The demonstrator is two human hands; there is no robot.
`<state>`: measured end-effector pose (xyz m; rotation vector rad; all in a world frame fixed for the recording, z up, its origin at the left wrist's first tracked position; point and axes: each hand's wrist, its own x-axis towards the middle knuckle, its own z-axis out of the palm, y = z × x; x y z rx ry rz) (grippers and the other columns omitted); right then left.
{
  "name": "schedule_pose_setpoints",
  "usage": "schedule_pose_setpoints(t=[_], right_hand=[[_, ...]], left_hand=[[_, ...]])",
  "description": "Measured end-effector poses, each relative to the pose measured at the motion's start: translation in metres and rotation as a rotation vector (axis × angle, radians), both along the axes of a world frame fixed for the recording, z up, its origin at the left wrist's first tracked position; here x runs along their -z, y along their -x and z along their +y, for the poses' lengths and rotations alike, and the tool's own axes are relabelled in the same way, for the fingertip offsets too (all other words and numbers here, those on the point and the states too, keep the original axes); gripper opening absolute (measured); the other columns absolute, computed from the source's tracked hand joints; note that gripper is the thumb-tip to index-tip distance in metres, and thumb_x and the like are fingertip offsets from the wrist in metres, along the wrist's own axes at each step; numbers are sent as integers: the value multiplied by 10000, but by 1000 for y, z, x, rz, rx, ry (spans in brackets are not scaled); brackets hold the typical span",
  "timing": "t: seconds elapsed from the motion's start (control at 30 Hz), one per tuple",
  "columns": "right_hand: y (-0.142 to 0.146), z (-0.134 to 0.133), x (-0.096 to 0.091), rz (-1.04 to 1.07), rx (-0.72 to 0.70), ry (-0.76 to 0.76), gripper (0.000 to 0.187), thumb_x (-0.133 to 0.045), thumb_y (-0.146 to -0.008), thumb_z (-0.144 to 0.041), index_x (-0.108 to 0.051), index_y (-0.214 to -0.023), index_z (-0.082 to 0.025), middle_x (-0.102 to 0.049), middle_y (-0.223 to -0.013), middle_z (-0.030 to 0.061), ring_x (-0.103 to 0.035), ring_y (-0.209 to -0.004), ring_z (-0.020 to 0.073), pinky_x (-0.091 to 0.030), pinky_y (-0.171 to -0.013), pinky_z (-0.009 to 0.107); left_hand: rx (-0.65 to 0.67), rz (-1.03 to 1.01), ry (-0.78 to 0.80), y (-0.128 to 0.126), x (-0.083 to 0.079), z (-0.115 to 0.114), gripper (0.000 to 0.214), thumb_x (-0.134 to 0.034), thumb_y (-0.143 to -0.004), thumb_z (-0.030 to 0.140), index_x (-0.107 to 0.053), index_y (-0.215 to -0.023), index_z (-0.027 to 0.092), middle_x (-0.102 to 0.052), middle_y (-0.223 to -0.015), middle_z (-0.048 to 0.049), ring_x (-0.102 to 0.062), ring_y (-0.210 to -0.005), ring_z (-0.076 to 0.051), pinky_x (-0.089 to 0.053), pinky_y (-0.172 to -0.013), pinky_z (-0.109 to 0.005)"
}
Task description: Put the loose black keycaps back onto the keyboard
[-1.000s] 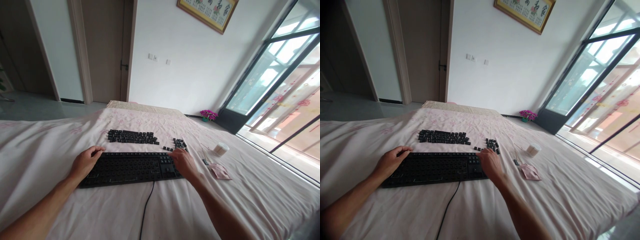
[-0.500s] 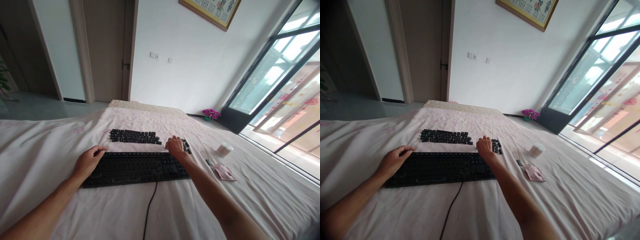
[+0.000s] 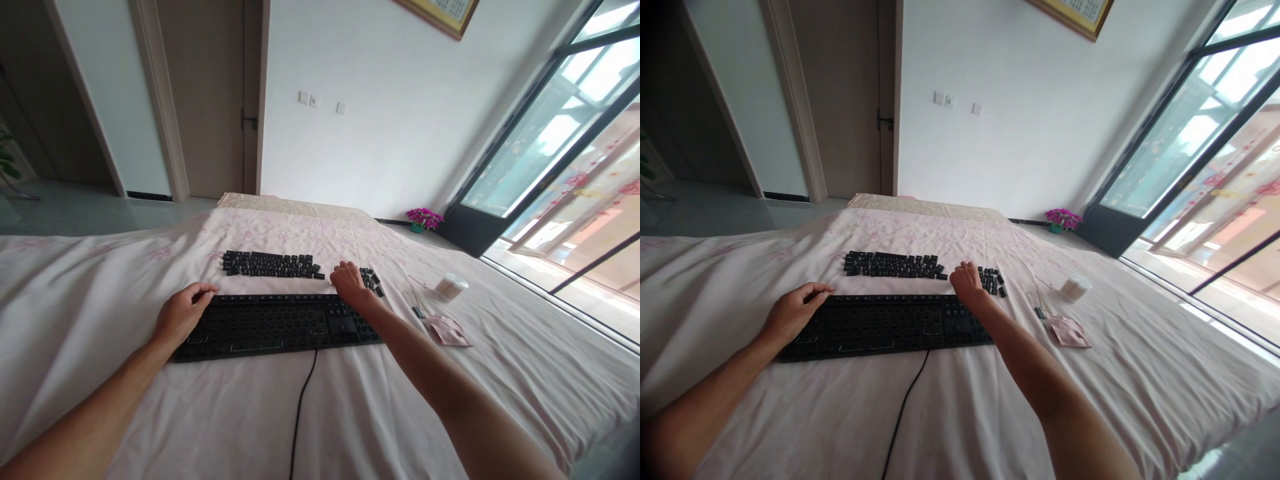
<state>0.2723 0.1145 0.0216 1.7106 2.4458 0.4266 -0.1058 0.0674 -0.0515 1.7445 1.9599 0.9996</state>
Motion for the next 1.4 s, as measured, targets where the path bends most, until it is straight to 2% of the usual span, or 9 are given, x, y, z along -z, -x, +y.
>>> schedule_pose_setpoints(t=[0.13, 0.2, 0.37, 0.5, 0.9, 1.1, 1.3, 1.4], right_hand=[[-1, -30, -16, 99, 2, -76, 217, -520, -909, -260, -732, -943, -229, -685, -991, 75, -513, -1010, 232, -333, -846, 340], [-2, -55, -19, 277, -54, -115, 211, -528, -916, -320, -730, -945, -269, -689, -985, 30, -523, -971, 201, -337, -843, 311], [-11, -114, -7, 469, -155, -58, 197, -558, -902, -333, -734, -976, -282, -692, -946, 15, -536, -896, 181, -372, -806, 299], [-18, -136, 6, 471, -165, -49, 183, -578, -891, -329, -735, -979, -294, -683, -942, 19, -532, -889, 180, -393, -779, 301], [-15, -142, 8, 385, -148, -48, 153, -615, -868, -335, -742, -953, -337, -667, -894, 16, -506, -878, 181, -380, -772, 302], [-17, -140, 8, 409, -127, -33, 155, -605, -875, -353, -740, -946, -326, -669, -904, 7, -508, -876, 174, -381, -760, 302], [-16, -140, 7, 347, -147, -38, 130, -619, -868, -337, -743, -902, -318, -667, -891, 13, -503, -876, 174, -362, -758, 308], [-14, -144, 10, 315, -158, -63, 171, -561, -908, -313, -732, -907, -305, -651, -876, 21, -497, -864, 176, -345, -740, 309]], left_hand=[[2, -3, -6, -1, -2, -1, 313, -490, -798, 437, -682, -979, 268, -723, -990, 11, -656, -891, -199, -460, -773, -254], [-2, 0, 0, -1, -1, -1, 312, -490, -798, 437, -681, -980, 271, -721, -990, 13, -654, -897, -200, -459, -774, -258], [-17, 4, 1, 0, 2, 0, 313, -492, -790, 447, -686, -971, 281, -722, -992, 21, -648, -892, -196, -454, -778, -258], [-13, 0, -16, 1, 3, 0, 308, -493, -786, 449, -687, -960, 285, -721, -992, 29, -647, -889, -188, -452, -764, -246], [-15, 9, -10, 0, -1, -2, 314, -492, -786, 444, -688, -965, 276, -720, -986, 19, -645, -896, -198, -450, -771, -258], [-18, 15, -4, 0, 0, -2, 322, -486, -792, 455, -682, -978, 281, -717, -983, 20, -645, -882, -197, -448, -753, -261], [-9, 2, -13, -1, 0, -2, 316, -493, -786, 446, -685, -969, 274, -718, -993, 22, -646, -901, -196, -453, -768, -258], [-12, 4, -15, 0, 1, -1, 319, -494, -784, 449, -685, -969, 273, -718, -997, 20, -647, -905, -198, -454, -772, -257]])
